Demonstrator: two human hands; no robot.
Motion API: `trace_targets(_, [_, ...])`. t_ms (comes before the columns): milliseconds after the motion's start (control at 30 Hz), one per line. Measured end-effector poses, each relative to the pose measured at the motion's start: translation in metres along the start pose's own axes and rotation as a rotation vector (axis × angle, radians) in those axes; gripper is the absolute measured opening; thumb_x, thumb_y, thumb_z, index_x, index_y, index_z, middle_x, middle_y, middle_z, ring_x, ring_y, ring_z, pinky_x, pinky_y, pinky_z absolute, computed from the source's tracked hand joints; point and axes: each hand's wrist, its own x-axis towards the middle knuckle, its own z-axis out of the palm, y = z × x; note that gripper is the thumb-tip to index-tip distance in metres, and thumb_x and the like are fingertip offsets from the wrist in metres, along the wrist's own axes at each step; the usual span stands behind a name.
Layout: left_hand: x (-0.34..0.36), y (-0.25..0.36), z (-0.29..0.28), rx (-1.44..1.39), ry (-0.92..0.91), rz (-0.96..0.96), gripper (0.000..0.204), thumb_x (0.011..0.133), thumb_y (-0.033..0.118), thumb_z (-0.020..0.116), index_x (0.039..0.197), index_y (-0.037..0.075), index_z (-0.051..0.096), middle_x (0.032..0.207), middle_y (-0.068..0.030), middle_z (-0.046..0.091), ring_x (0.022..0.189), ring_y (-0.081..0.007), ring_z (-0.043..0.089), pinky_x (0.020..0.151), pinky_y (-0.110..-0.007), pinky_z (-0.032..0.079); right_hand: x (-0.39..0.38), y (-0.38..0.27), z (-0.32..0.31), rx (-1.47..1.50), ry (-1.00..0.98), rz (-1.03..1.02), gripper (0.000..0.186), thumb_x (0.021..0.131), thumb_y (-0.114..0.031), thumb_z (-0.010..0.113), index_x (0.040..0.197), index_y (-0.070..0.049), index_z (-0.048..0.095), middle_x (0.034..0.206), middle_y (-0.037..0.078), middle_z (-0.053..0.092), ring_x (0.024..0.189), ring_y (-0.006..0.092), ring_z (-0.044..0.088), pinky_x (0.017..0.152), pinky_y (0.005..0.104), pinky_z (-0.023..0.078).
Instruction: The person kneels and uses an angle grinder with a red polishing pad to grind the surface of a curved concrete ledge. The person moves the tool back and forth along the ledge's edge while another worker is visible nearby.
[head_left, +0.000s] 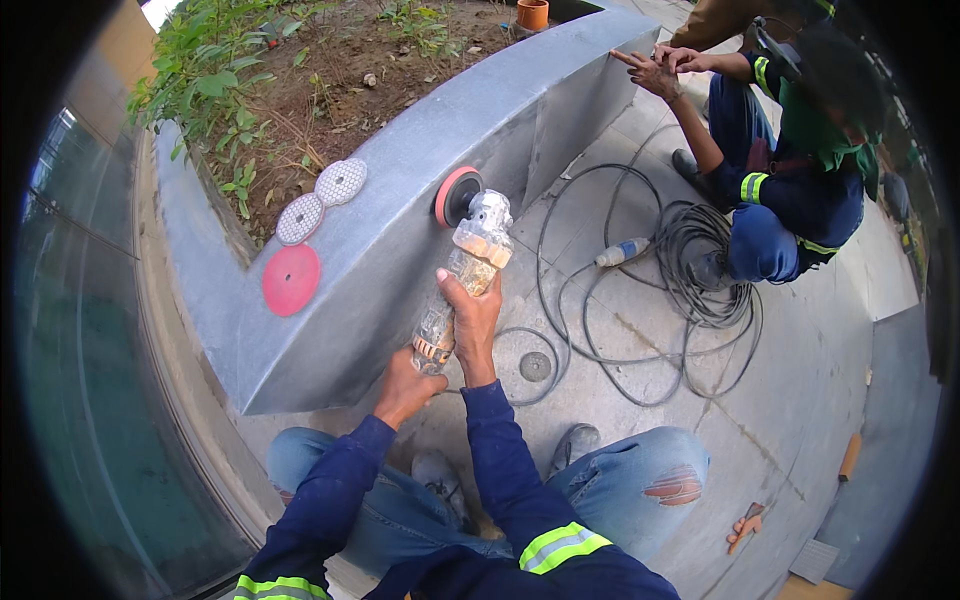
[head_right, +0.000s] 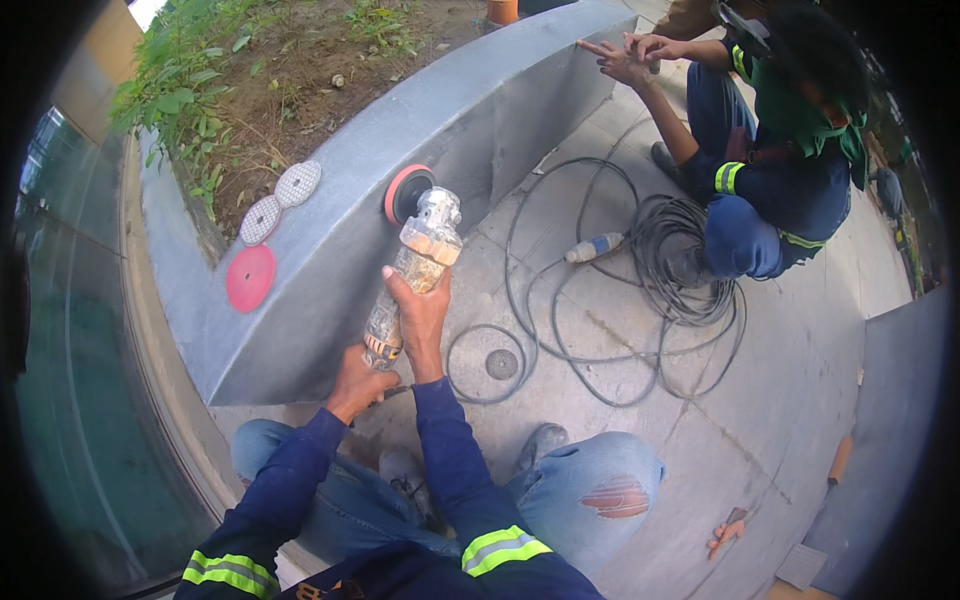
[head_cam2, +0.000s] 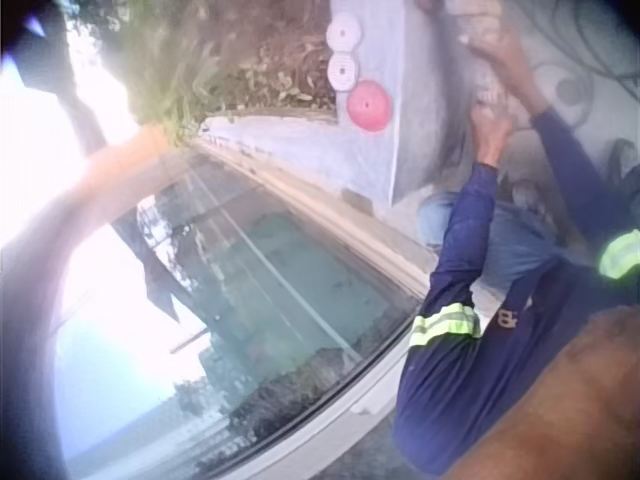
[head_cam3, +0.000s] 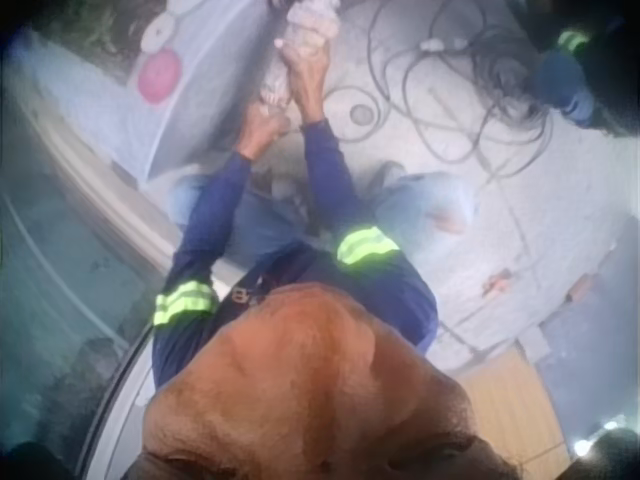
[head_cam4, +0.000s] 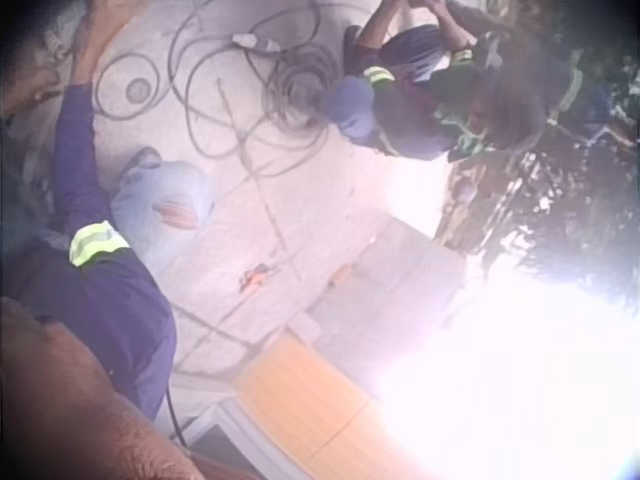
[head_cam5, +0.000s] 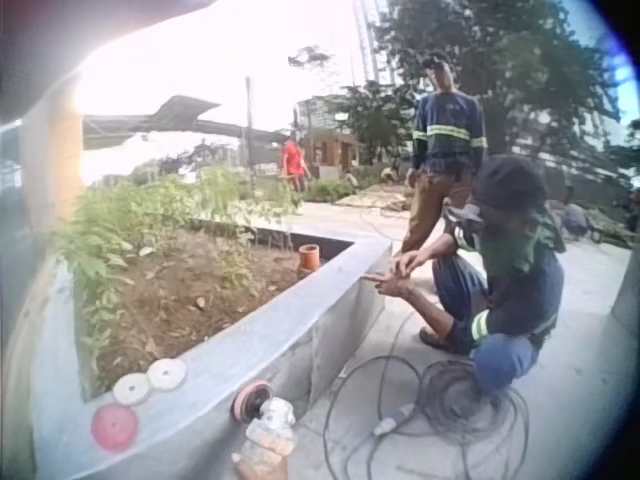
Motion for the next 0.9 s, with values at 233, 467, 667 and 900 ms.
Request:
trace_targets(233, [0.012, 0.011, -0.001, 0.069, 0.021, 0.028, 0.036, 0.074, 0.008, 0.080, 0.106, -0.005, 0.069, 0.083, -0.0063, 0.070, 0.062, -0.0173, 0.067, 0.053, -0.035, 0.055, 0.023, -0.004, 0.000, 0.067, -0.009, 0.006, 0.063, 0.091, -0.014, 0.085, 0.143, 0.000, 0.052, 0.118, 0.009, 0.066, 0.097, 0.0173, 0.067, 0.084, 0.0340, 0.058])
trace_targets(467, [0.004, 0.005, -0.004, 0.049, 0.043, 0.047, 0.034, 0.074, 0.007, 0.079, 0.104, -0.006, 0.069, 0.082, -0.0069, 0.070, 0.060, -0.0166, 0.066, 0.051, -0.035, 0.052, 0.008, -0.002, 0.009, 0.066, -0.004, -0.008, 0.065, 0.088, -0.014, 0.087, 0.142, 0.000, 0.052, 0.118, 0.009, 0.066, 0.098, 0.0175, 0.067, 0.085, 0.0344, 0.058])
trace_targets(667, [0.016, 0.011, 0.004, 0.048, 0.009, 0.018, 0.030, 0.075, 0.006, 0.080, 0.101, -0.005, 0.068, 0.082, -0.0065, 0.070, 0.060, -0.0154, 0.065, 0.050, -0.034, 0.051, 0.023, -0.004, -0.001, 0.071, 0.048, 0.007, 0.062, 0.088, -0.015, 0.086, 0.141, -0.002, 0.055, 0.114, 0.007, 0.067, 0.095, 0.0163, 0.068, 0.084, 0.0334, 0.058])
trace_targets(900, [0.015, 0.007, -0.002, 0.035, 0.015, 0.031, 0.033, 0.074, 0.007, 0.080, 0.102, -0.005, 0.069, 0.082, -0.0063, 0.069, 0.060, -0.0164, 0.065, 0.051, -0.033, 0.051, 0.021, -0.006, 0.008, 0.063, 0.013, -0.034, 0.062, 0.088, -0.014, 0.087, 0.140, -0.003, 0.055, 0.113, 0.008, 0.068, 0.095, 0.0162, 0.068, 0.084, 0.0334, 0.058])
